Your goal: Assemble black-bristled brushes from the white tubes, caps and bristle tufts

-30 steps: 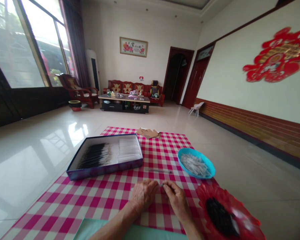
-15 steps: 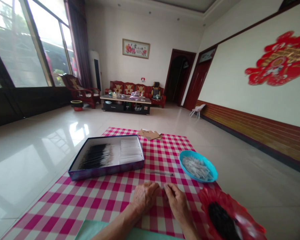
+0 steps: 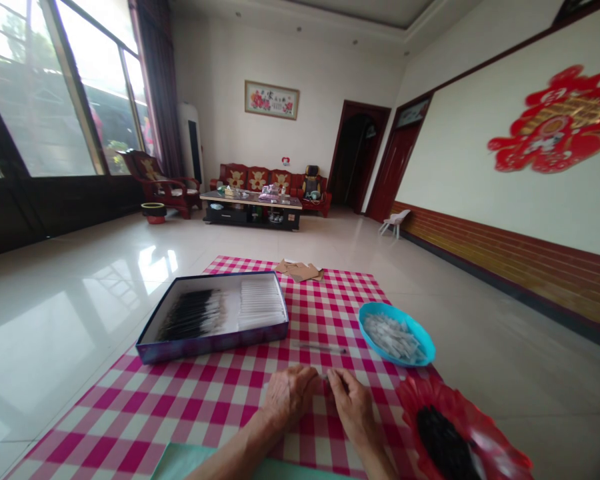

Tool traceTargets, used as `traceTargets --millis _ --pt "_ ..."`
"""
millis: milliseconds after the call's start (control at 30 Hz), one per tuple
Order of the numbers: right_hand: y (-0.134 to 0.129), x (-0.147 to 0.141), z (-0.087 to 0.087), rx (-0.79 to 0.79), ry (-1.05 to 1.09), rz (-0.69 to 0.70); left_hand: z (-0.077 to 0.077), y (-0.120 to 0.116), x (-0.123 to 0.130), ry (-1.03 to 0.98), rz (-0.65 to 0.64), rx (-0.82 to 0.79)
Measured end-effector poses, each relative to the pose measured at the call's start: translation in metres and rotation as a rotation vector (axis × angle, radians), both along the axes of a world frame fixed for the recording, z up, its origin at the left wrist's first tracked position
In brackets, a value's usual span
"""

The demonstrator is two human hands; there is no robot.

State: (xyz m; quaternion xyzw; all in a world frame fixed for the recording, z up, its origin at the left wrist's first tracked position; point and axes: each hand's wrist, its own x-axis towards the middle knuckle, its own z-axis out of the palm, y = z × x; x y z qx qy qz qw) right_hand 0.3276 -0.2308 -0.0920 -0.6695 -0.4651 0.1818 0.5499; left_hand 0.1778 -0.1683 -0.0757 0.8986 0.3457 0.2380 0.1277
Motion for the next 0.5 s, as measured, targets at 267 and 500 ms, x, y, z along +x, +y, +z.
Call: traceTargets --millis 267,500 --pt "-0.0037 0.0040 -0.0022 0.075 0.154 0.141 0.0001 -0.0005 0.0002 0.002 -0.003 -0.004" --pt "0.0008 0.0001 -0.0014 -0.002 -0.006 -0.011 -0.0005 -0.0005 0.0000 0.010 0.001 0.000"
